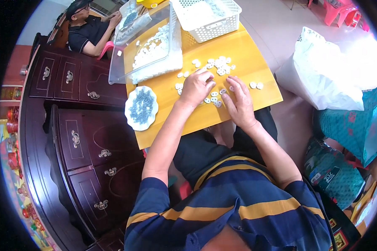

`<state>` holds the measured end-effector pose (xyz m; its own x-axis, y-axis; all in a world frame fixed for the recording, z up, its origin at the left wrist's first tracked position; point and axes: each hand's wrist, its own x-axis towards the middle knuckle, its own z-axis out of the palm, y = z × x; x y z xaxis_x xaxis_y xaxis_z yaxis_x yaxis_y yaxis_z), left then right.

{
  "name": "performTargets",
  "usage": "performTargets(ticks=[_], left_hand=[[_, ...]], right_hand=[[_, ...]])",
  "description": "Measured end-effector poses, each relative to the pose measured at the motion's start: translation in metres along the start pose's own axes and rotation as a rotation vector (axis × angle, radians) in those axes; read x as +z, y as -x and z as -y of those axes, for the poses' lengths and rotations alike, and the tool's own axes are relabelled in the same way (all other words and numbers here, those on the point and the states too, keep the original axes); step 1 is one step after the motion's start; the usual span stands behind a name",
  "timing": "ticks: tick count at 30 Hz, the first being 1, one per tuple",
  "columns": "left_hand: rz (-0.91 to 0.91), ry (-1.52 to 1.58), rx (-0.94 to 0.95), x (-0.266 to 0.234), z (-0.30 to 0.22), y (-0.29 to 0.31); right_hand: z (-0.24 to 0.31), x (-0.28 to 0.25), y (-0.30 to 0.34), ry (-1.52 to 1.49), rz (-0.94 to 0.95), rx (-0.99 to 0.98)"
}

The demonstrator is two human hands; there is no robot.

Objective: Assembling small white plastic components with metal inserts by hand on a table.

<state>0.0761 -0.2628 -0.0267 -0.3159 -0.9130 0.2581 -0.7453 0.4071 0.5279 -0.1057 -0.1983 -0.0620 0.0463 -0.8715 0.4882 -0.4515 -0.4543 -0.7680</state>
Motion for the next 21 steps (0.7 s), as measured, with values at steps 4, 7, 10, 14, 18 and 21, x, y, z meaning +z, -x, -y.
performTargets(ticks=[4,7,10,14,18,21], left_hand=[[-0.035,0.011,0.019,-0.009,0.004,0.006],[-0.140,-0.026,0.001,-0.015,0.008,0.014],[-0.223,-0.010,0.000,-0.022,0.012,0.030],[-0.245,0.034,-0.154,-0.029,0.010,0.059],[-0.283,-0.008,-0.180,-0.030,0.017,0.075],[-0.297,-0.041,-0.175,-0.027,0.018,0.070]], right_hand=[[0.001,0.000,-0.003,-0.062,0.007,0.032],[0.001,0.001,-0.002,-0.073,0.009,0.052],[-0.001,0.000,-0.001,-0.092,0.004,0.075],[0.002,-0.001,-0.002,-0.120,0.042,0.127],[0.003,0.002,-0.003,-0.037,0.062,0.076],[0.000,0.004,-0.003,0.046,0.063,0.049]])
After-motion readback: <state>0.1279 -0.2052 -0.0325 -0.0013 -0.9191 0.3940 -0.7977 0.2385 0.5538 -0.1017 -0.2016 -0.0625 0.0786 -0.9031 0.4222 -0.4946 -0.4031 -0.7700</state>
